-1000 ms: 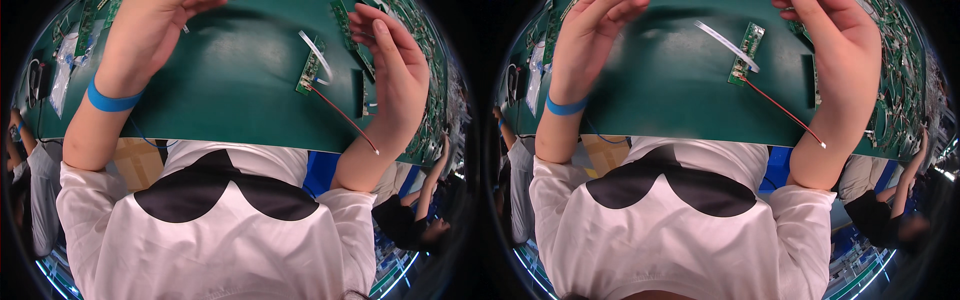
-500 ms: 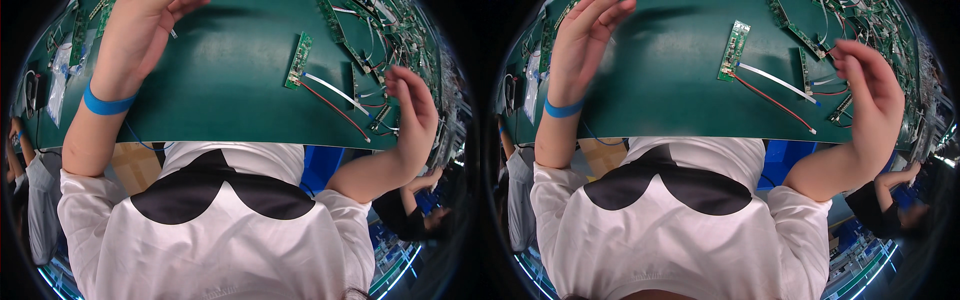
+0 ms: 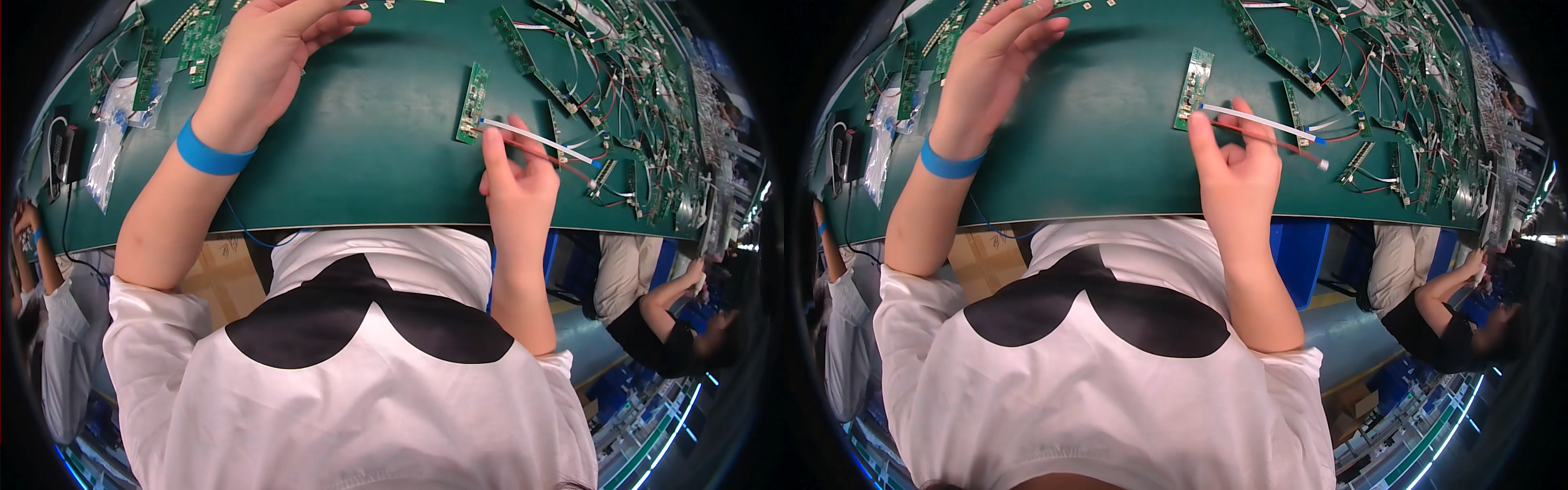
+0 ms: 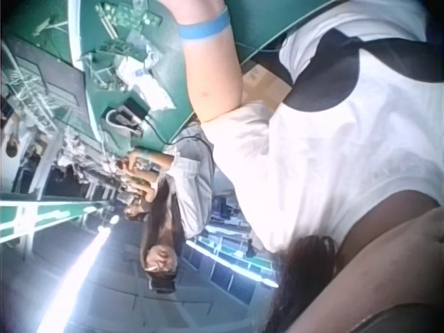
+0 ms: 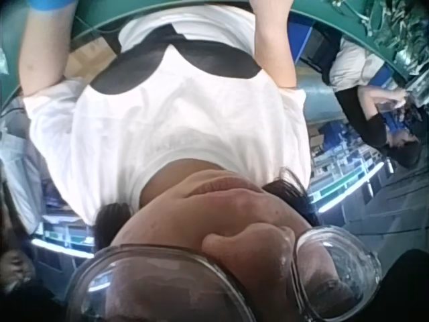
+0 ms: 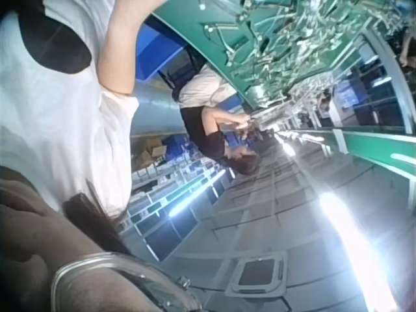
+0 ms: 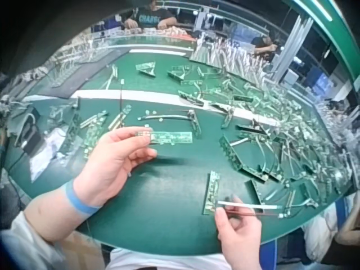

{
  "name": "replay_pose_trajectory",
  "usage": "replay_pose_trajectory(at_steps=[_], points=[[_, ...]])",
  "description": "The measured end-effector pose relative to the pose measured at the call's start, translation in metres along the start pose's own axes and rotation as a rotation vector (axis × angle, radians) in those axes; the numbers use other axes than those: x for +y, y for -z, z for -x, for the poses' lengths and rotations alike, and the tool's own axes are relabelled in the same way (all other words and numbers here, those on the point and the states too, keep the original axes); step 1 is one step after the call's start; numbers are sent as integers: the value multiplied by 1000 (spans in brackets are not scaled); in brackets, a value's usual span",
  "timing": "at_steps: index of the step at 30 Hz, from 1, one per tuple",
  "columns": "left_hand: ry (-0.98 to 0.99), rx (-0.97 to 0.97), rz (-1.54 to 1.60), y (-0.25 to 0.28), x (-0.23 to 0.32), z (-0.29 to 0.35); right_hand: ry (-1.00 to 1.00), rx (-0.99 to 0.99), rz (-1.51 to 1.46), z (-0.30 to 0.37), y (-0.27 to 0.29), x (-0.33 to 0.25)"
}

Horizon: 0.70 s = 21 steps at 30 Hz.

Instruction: Assembling electronic components and wiring onto printed circuit boards at a factory workstation.

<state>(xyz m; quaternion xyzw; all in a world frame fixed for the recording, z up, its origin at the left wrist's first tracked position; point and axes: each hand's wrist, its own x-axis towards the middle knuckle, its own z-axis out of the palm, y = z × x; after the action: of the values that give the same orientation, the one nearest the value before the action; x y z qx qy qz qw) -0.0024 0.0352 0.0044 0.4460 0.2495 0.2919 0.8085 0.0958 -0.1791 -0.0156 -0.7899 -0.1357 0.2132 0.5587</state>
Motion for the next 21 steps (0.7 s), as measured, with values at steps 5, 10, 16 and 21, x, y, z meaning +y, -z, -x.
replay_pose_trajectory(at_steps=[5, 10, 16, 21], points=[[-17, -3, 27, 8, 3, -5, 294, 79, 75, -33, -5, -2], [1, -44, 72, 13, 6, -8, 125, -501, 210, -58, 30, -58], [69, -23, 41, 9, 5, -4, 131, -1135, 595, -94, 3, -70], [32, -14, 64, 18, 6, -5, 640, -825, 606, -77, 14, -93]])
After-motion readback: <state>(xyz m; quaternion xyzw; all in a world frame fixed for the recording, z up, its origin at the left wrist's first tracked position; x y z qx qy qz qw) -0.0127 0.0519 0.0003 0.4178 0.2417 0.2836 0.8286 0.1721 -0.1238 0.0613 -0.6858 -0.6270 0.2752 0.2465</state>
